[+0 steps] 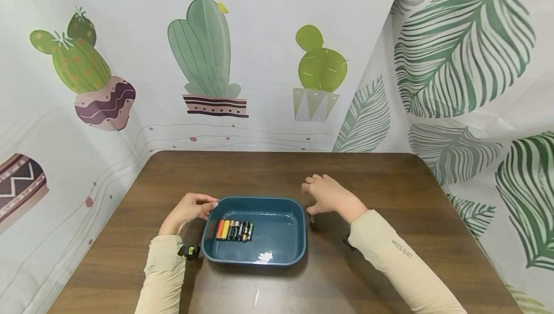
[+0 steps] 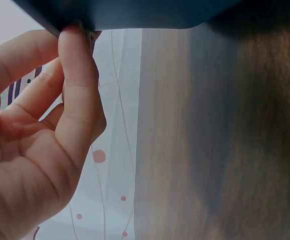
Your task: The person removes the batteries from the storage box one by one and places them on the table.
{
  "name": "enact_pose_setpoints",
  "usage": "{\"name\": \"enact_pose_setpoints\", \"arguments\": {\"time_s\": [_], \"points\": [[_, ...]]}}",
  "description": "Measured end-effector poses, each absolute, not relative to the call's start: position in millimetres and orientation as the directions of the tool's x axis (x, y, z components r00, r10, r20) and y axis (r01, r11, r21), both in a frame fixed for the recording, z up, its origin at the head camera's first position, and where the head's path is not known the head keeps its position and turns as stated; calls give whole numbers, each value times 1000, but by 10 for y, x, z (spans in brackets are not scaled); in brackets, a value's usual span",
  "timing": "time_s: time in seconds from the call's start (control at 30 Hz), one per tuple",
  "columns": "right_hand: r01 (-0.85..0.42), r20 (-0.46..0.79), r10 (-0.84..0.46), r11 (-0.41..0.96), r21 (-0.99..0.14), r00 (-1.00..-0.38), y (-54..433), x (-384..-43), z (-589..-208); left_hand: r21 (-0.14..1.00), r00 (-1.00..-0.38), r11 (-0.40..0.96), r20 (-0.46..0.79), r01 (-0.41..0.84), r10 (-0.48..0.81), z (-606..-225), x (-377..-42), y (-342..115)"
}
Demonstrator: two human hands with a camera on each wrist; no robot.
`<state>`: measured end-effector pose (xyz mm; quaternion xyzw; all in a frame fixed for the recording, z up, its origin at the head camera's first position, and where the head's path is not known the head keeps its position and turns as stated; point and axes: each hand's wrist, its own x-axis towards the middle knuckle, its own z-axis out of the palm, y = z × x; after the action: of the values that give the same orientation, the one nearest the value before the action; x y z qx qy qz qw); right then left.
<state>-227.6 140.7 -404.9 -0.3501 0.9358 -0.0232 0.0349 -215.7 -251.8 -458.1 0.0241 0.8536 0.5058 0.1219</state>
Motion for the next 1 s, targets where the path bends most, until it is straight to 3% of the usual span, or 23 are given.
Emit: {"name": "enact_pose_setpoints", "arguments": {"time_s": [1.0], "points": [[-704, 1, -705, 708, -50, -709, 1136, -2244, -3819, 879, -969, 471, -176, -76, 173, -4555, -2139, -2506]]}}
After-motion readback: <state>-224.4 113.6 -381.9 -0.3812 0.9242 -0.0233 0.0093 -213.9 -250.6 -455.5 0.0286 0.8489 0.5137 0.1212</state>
